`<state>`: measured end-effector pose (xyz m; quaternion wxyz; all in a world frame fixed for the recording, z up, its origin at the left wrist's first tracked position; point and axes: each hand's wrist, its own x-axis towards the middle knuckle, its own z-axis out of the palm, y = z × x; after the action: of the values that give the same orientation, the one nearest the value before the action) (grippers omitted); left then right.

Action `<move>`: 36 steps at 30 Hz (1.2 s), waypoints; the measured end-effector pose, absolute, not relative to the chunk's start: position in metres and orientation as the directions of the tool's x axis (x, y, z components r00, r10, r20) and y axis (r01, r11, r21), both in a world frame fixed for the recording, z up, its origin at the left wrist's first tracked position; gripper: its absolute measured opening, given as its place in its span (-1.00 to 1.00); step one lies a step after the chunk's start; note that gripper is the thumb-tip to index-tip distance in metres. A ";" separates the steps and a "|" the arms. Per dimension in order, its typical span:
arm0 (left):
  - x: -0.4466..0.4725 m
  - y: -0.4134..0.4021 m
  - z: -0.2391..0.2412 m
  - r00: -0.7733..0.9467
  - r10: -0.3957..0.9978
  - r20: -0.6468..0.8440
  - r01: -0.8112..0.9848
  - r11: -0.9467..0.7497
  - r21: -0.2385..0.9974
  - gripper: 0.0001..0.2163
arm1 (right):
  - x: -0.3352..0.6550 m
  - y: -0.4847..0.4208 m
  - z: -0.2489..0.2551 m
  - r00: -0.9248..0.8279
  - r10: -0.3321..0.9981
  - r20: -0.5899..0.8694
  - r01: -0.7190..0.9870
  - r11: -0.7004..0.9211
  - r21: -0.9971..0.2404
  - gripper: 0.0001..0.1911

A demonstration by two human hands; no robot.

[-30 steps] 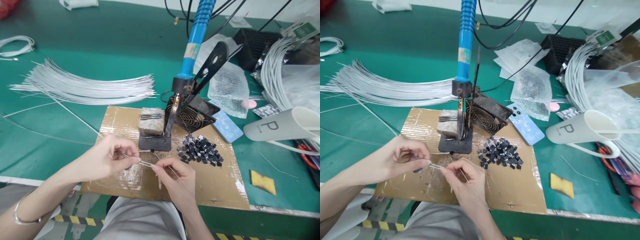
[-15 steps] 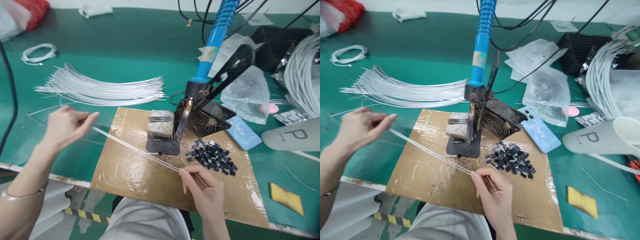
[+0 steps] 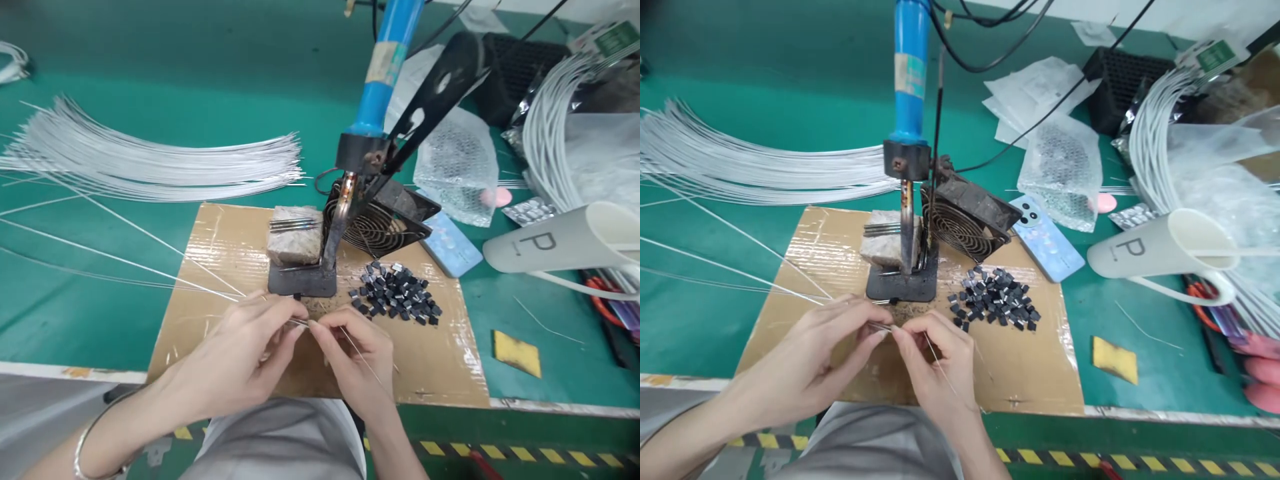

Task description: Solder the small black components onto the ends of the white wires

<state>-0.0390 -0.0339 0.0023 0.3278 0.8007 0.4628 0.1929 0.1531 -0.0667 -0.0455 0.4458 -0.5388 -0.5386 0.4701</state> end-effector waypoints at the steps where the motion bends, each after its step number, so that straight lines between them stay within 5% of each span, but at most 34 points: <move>1: -0.036 -0.034 0.002 0.488 0.872 -0.041 0.606 -0.305 0.735 -0.83 | 0.153 -0.066 -0.046 -0.017 1.000 -0.026 0.161 -0.023 -0.987 -0.74; 7: -0.032 -0.024 -0.004 0.425 0.862 -0.275 0.400 0.094 0.912 -0.82 | 0.148 -0.065 -0.048 0.015 0.999 -0.047 0.093 -0.049 -0.995 -0.74; 12: -0.024 -0.018 -0.006 0.300 0.882 -0.363 0.307 0.271 0.912 -0.80 | 0.148 -0.065 -0.048 0.081 0.987 -0.140 0.003 -0.141 -0.990 -0.63; 17: -0.021 -0.016 -0.005 0.221 0.917 -0.332 0.291 0.263 0.920 -0.83 | 0.154 -0.069 -0.049 0.181 0.967 -0.180 -0.187 -0.145 -0.972 -0.35; 23: -0.021 -0.016 -0.002 0.197 0.914 -0.355 0.284 0.294 0.913 -0.82 | 0.149 -0.067 -0.044 0.130 0.976 -0.173 -0.072 -0.165 -0.984 -0.72; 36: -0.017 -0.019 -0.003 0.147 0.940 -0.308 0.228 0.271 0.935 -0.86 | 0.133 -0.061 -0.050 0.015 0.933 -0.359 -0.572 -0.286 -0.769 -0.87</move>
<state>-0.0170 -0.0185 -0.0026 0.5575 0.5125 0.5697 0.3193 0.1328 -0.0613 -0.0499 0.5609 -0.4393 -0.2056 0.6709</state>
